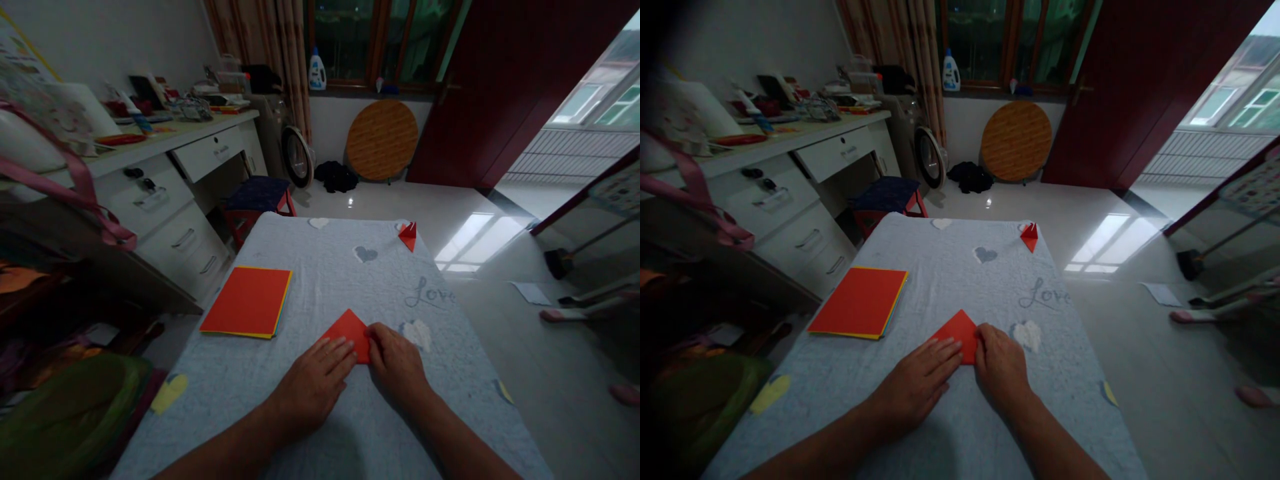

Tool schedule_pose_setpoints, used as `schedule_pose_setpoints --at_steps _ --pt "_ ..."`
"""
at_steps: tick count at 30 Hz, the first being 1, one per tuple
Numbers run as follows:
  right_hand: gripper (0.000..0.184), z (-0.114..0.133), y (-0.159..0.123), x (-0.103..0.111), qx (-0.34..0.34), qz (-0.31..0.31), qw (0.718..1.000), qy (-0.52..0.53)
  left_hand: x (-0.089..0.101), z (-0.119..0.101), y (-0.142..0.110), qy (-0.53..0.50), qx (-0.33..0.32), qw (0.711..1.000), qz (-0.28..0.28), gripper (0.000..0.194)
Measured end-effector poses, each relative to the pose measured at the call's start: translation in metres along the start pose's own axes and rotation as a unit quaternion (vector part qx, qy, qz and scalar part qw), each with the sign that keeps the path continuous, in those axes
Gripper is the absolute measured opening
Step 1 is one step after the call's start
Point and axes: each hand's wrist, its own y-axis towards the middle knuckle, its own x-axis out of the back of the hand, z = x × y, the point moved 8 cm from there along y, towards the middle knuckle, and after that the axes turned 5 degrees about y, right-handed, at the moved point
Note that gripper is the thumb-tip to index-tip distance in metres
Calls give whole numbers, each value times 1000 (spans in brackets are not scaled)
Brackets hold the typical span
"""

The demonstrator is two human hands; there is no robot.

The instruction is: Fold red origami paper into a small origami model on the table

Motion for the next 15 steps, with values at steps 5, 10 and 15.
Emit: schedule_pose_setpoints --at_steps 5,10,15 --pt "21 -1 1 -1 -9 6 1000 -1 -2 0 0 13 2 1000 2 49" --pt "21 -3 0 -2 -11 7 1000 1 -1 1 -1 12 3 1000 -6 52" --pt "21 -3 1 -2 -13 6 1000 1 -2 2 -1 14 5 1000 1 54"
